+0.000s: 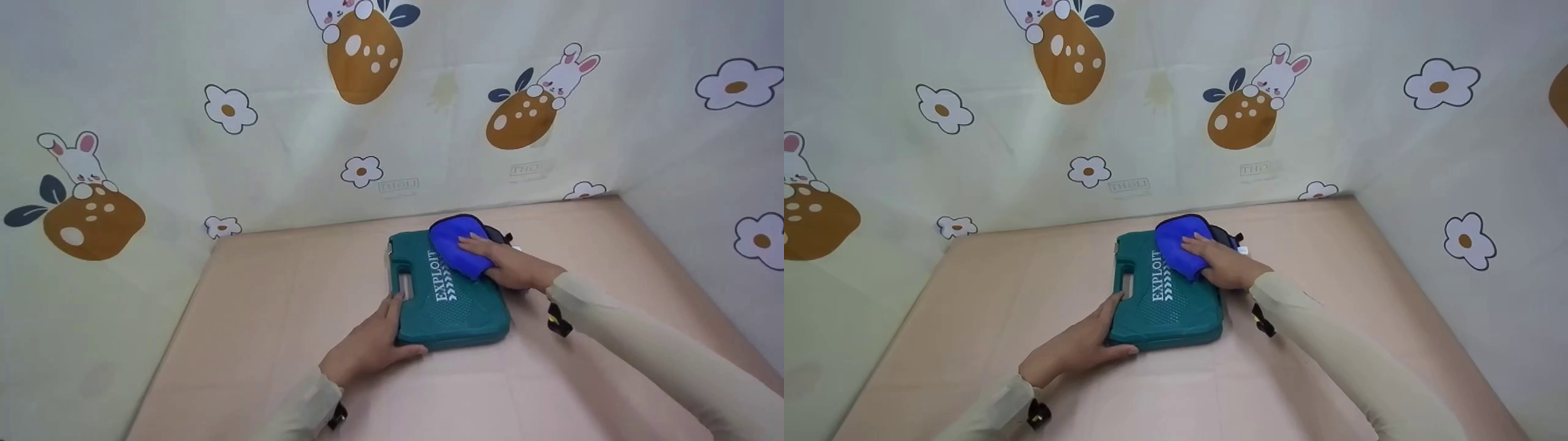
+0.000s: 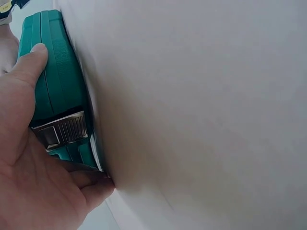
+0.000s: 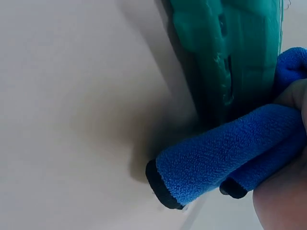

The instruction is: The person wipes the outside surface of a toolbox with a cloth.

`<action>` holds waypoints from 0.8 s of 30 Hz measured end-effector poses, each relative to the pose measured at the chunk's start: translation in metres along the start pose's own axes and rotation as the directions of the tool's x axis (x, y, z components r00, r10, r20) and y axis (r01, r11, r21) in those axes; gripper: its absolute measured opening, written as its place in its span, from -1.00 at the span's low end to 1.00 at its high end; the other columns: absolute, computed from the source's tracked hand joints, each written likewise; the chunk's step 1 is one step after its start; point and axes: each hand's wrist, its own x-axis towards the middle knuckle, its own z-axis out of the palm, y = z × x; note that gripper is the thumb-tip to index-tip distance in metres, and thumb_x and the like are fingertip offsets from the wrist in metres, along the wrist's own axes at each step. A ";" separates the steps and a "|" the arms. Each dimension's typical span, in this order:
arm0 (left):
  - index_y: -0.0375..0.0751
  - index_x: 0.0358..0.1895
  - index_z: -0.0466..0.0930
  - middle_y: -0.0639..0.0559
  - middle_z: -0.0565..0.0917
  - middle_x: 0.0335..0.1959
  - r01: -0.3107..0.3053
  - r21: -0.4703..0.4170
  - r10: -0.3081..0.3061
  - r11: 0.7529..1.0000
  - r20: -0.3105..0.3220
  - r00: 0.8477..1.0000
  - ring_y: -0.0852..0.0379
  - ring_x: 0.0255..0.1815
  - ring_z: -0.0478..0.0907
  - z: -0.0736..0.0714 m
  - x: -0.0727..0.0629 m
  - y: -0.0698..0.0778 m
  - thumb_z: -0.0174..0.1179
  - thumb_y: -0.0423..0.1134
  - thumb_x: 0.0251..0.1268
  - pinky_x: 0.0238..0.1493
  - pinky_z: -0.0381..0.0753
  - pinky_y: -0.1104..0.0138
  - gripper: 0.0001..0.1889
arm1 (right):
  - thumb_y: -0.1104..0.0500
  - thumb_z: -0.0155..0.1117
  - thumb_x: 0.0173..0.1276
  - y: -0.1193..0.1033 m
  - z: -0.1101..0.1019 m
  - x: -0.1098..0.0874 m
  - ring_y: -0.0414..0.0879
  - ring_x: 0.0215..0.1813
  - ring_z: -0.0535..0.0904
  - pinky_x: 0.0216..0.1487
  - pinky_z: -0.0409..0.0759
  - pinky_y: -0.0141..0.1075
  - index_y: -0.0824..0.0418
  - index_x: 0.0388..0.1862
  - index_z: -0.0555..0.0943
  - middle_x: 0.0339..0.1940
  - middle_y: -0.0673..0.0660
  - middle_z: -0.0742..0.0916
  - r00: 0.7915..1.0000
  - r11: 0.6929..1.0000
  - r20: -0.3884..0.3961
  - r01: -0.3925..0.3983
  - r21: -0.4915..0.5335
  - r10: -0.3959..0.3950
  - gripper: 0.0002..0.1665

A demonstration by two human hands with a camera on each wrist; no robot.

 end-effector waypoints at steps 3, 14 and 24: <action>-0.14 0.67 -0.25 -0.23 -0.04 0.64 -0.003 -0.004 0.003 1.000 0.003 1.000 -0.15 0.53 0.17 0.001 0.001 0.000 0.15 0.56 0.12 0.41 0.26 0.00 0.27 | 0.43 0.01 0.47 0.000 0.003 -0.006 0.11 0.64 -0.15 0.47 -0.05 0.25 0.08 0.68 0.11 0.66 0.08 0.15 1.000 1.000 -0.005 0.029 -0.011 -0.029 -0.16; -0.17 0.67 -0.23 -0.22 -0.03 0.63 -0.010 0.029 0.010 1.000 -0.012 1.000 -0.17 0.51 0.20 -0.001 -0.001 0.002 0.14 0.58 0.10 0.39 0.30 0.00 0.29 | 0.53 0.03 0.39 -0.011 0.015 -0.047 0.17 0.63 -0.09 0.45 0.00 0.26 0.16 0.65 0.16 0.65 0.14 0.19 0.986 0.986 -0.006 0.165 -0.004 -0.165 -0.13; -0.17 0.67 -0.22 -0.23 -0.02 0.63 -0.008 0.030 0.009 1.000 -0.013 1.000 -0.17 0.51 0.20 0.001 0.000 0.001 0.12 0.59 0.09 0.39 0.30 0.00 0.29 | 0.53 0.08 0.39 -0.017 0.024 -0.069 0.17 0.62 -0.07 0.45 0.02 0.25 0.15 0.65 0.18 0.64 0.11 0.21 0.980 0.980 0.002 0.200 0.004 -0.200 -0.12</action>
